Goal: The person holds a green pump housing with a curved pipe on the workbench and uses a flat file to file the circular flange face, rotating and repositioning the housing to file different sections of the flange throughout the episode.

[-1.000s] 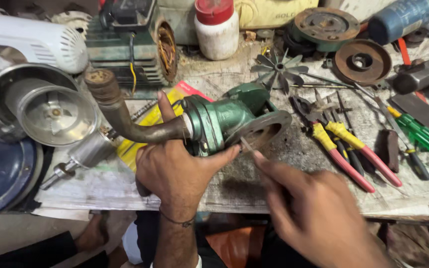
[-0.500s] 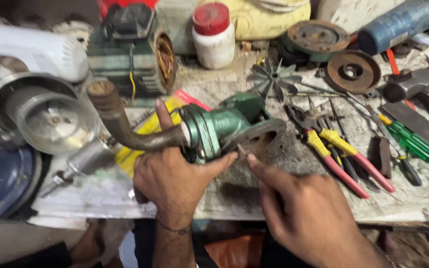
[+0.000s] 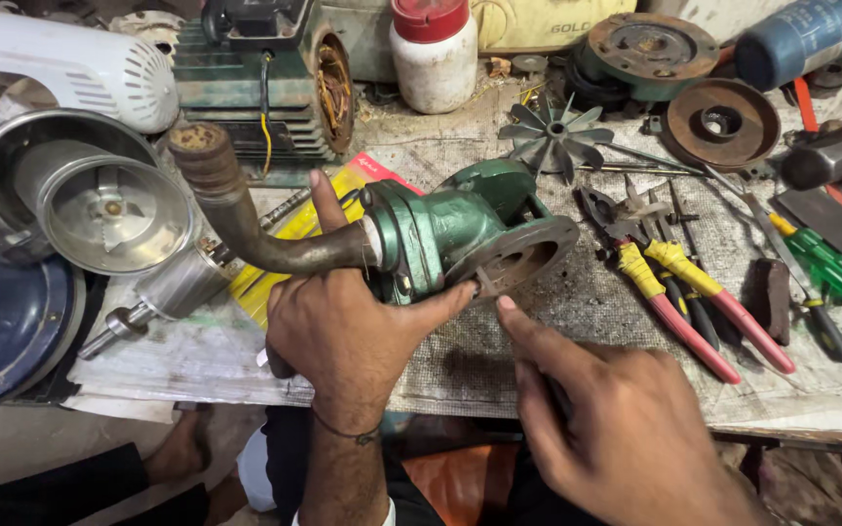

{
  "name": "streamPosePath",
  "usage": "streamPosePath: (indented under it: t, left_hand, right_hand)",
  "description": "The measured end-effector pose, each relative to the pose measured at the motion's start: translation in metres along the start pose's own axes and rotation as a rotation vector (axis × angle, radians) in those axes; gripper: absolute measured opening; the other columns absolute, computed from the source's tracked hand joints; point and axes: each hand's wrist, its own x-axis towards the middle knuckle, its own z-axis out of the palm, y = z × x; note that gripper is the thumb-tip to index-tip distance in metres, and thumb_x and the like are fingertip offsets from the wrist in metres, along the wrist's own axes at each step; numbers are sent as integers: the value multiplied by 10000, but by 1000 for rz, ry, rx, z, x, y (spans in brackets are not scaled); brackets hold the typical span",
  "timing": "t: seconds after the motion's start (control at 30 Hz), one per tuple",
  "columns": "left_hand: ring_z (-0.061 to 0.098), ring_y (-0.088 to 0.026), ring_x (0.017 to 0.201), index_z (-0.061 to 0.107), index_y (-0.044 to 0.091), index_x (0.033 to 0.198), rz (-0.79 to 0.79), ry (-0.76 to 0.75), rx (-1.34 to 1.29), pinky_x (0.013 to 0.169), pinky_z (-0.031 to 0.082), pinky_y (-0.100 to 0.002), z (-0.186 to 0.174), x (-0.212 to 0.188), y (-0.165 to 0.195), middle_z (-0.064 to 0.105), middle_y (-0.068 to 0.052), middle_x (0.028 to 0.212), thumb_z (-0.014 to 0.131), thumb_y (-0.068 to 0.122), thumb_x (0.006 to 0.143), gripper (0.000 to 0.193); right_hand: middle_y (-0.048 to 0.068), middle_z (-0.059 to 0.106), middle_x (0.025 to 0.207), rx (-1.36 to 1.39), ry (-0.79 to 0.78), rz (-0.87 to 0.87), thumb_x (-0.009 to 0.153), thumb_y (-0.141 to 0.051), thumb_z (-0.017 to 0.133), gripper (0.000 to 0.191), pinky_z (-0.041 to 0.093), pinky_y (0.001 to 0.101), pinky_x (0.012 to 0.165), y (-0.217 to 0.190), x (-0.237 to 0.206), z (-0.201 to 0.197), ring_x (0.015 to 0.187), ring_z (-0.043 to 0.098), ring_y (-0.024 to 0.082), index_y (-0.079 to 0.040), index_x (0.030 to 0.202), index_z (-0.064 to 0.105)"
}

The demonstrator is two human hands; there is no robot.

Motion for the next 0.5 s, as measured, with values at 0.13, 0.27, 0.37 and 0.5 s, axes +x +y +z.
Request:
streamPosePath:
  t: [0.13,0.27,0.37,0.5]
  left_hand:
    - [733,-305,780,316,-51,1556,34,37,32,750,563,-441,0,0,0,753,-127,865,945,758,455,1504]
    - [735,-306,794,328,-35,1558,43,60,4,736,558,-437,-2,-1,1,761,-117,882,938,733,459,1474]
    - [731,-310,762,347,-26,1548,18,44,33,717,554,-443,-3,-1,3,760,-119,851,937,751,438,1478]
    - [725,-314,731,334,-37,1558,-43,-25,6,712,557,-445,-4,0,4,758,-122,815,938,729,442,1482]
  right_hand:
    - [117,737,625,92,57,-49,798,-244,722,656,559,409,556,15,-7,8,462,693,264,-225,1451,668]
    - [134,714,574,-1,-15,37,832,-301,748,697,562,409,607,24,-6,15,522,697,290,-278,1520,640]
    - [142,775,826,116,166,-263,793,-225,706,619,559,392,587,13,-6,-1,512,698,254,-154,1407,660]
    - [129,685,515,26,-28,75,806,-287,748,667,558,389,573,-2,3,-5,447,671,266,-290,1465,644]
